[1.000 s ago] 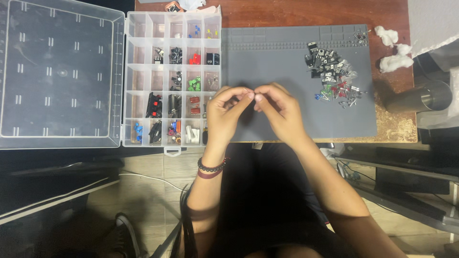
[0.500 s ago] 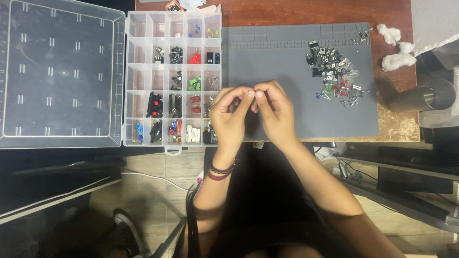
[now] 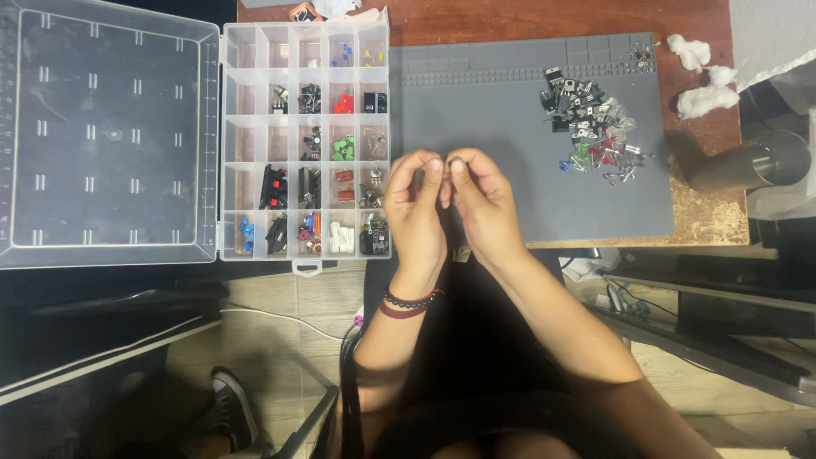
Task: The person sits at a table and repeatedly picks up small electronic components from a pile on a gray mat, then places them into compartments of a clear plastic organizer box. The person handles the components by hand, sorting them into different sections of the box.
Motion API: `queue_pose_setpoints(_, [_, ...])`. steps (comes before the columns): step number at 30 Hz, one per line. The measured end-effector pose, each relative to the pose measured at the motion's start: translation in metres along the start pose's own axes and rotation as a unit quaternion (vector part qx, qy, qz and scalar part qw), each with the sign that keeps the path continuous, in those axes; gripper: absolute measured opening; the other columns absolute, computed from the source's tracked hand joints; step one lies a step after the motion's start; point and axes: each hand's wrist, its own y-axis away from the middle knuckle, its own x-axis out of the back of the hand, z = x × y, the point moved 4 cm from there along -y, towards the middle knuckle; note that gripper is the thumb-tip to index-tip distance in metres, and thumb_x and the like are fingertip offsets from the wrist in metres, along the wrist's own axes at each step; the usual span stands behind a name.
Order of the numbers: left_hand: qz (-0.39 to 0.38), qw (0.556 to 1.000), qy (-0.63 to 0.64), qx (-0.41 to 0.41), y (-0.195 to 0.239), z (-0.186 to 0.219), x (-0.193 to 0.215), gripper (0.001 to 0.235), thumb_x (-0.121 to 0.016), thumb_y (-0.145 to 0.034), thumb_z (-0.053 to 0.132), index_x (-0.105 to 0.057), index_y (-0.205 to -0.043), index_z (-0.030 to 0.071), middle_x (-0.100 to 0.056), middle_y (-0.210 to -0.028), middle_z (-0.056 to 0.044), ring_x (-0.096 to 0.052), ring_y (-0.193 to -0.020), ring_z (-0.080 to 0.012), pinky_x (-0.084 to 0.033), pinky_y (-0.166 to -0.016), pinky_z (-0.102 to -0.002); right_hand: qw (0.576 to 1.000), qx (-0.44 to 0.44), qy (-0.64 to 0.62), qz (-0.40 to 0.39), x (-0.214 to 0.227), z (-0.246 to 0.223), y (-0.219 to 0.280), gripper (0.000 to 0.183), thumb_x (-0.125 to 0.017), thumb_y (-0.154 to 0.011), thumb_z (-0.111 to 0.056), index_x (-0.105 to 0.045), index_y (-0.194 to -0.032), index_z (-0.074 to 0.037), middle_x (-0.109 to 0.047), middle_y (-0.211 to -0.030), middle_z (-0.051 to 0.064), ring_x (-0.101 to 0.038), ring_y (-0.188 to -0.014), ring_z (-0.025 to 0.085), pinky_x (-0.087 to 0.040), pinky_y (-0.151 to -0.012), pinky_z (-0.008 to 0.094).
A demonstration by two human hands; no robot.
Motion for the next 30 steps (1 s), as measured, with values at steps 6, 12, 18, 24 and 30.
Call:
queue_pose_setpoints(6, [0.018, 1.000, 0.020, 0.015, -0.011, -0.004, 0.015, 0.011, -0.068, -0.101, 0.018, -0.071, -0.107, 0.009, -0.056, -0.099, 0.003, -0.048, -0.100, -0.0069, -0.042, -0.088, -0.023, 0.995, 0.052, 0.080, -0.005, 0.001, -0.018, -0.003, 0.019, -0.050, -0.109, -0.009, -0.065, -0.102, 0.000, -0.060, -0.084, 0.011, -0.061, -0.069, 0.015, -0.055, -0.063, 0.029])
queue_pose_setpoints(12, [-0.073, 0.994, -0.069, 0.035, -0.015, 0.002, 0.009, 0.021, -0.081, -0.089, 0.017, -0.076, -0.108, 0.010, -0.062, -0.093, 0.002, -0.056, -0.099, -0.0092, -0.046, -0.086, -0.024, 0.980, 0.111, 0.165, -0.018, 0.004, -0.034, -0.005, 0.017, -0.057, -0.107, -0.006, -0.066, -0.099, 0.005, -0.062, -0.077, 0.015, -0.065, -0.066, 0.019, -0.057, -0.060, 0.032])
queue_pose_setpoints(18, [-0.062, 0.974, -0.190, -0.107, -0.017, 0.019, 0.007, 0.009, -0.083, -0.087, 0.012, -0.077, -0.094, 0.012, -0.067, -0.086, 0.001, -0.062, -0.088, -0.0124, -0.048, -0.083, -0.028, 0.968, 0.144, 0.205, -0.024, 0.000, -0.044, -0.005, 0.020, -0.057, -0.108, -0.007, -0.067, -0.095, 0.005, -0.058, -0.070, 0.013, -0.064, -0.066, 0.020, -0.057, -0.060, 0.033])
queue_pose_setpoints(24, [-0.020, 0.964, -0.213, -0.160, -0.009, 0.028, 0.003, 0.007, -0.083, -0.087, 0.011, -0.078, -0.092, 0.013, -0.071, -0.086, 0.003, -0.064, -0.086, -0.0138, -0.049, -0.083, -0.029, 0.963, 0.164, 0.213, -0.018, -0.006, -0.054, -0.001, 0.019, -0.057, -0.107, -0.006, -0.067, -0.095, 0.004, -0.055, -0.070, 0.012, -0.066, -0.068, 0.021, -0.058, -0.061, 0.033])
queue_pose_setpoints(30, [-0.035, 0.987, -0.127, -0.087, -0.013, 0.011, 0.009, 0.008, -0.081, -0.087, 0.007, -0.077, -0.095, 0.009, -0.068, -0.086, 0.000, -0.059, -0.085, -0.0079, -0.050, -0.082, -0.024, 0.969, 0.157, 0.183, -0.053, -0.005, -0.048, -0.004, 0.019, -0.052, -0.108, -0.005, -0.066, -0.103, 0.007, -0.054, -0.076, 0.014, -0.067, -0.072, 0.023, -0.059, -0.064, 0.038])
